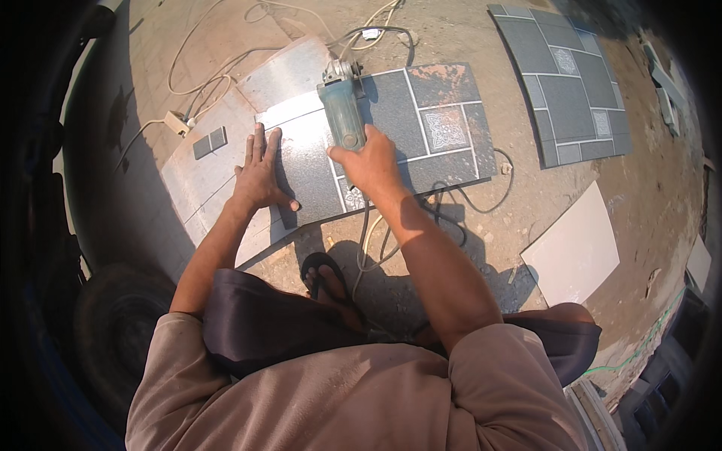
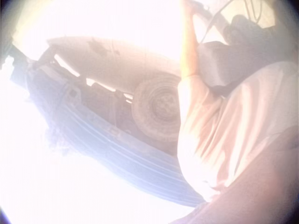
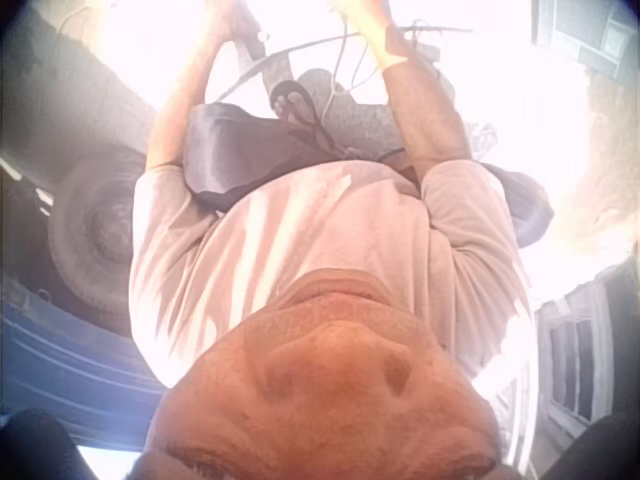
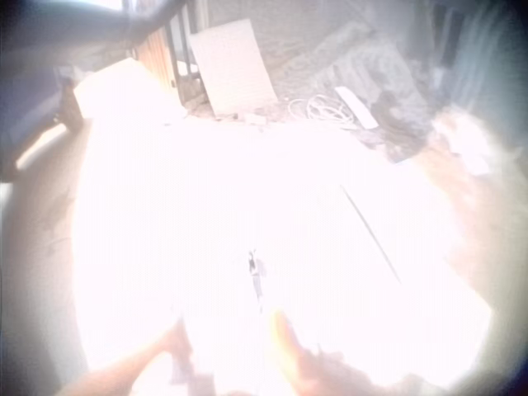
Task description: The person positions and cuts multiple ceramic tiles using an angle grinder. They handle the tiles to align them, then use the grinder to make straight cuts along marked lines, producing cut pieces and dust.
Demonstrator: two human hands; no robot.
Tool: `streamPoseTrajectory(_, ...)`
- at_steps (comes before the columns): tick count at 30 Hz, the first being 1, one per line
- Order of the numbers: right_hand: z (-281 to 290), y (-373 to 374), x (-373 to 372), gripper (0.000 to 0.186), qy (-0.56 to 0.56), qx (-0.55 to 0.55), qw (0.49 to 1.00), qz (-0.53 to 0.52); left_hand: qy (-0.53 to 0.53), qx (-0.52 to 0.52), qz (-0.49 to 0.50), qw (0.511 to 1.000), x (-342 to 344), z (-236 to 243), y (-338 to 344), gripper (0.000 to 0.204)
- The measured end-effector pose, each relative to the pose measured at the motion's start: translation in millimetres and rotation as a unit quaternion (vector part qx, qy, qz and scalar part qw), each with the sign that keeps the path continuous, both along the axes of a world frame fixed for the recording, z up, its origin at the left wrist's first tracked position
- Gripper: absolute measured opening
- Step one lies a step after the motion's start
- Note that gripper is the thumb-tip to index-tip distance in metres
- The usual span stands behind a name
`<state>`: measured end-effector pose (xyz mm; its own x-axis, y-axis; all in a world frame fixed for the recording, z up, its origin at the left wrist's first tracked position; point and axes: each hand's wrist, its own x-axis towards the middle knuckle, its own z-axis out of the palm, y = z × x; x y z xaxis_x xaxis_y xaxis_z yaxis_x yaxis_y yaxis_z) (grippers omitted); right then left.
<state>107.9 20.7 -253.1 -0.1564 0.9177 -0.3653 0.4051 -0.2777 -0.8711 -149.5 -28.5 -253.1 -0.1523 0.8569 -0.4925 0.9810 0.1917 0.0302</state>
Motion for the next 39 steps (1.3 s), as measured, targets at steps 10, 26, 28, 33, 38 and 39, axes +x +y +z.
streamPoseTrajectory(10,2,-14,6,0.055,0.005,-0.008,1.000,-0.005,0.003,0.000,-0.003,1.000,0,-2,0,0.181)
streamPoseTrajectory(26,3,-18,3,0.054,0.004,0.002,1.000,-0.016,0.005,-0.004,-0.005,1.000,1,4,1,0.183)
streamPoseTrajectory(28,6,-12,1,0.054,-0.003,0.002,1.000,-0.018,0.003,-0.009,-0.007,1.000,2,6,1,0.183)
streamPoseTrajectory(33,-6,6,-6,0.055,-0.004,0.007,1.000,-0.021,-0.007,-0.005,-0.005,1.000,-1,5,0,0.182)
streamPoseTrajectory(38,-28,24,-11,0.058,-0.002,0.001,1.000,-0.031,-0.011,-0.013,-0.008,1.000,2,7,4,0.182)
streamPoseTrajectory(39,-25,24,-15,0.059,0.008,-0.010,0.999,-0.033,-0.009,-0.016,-0.005,1.000,2,8,3,0.182)
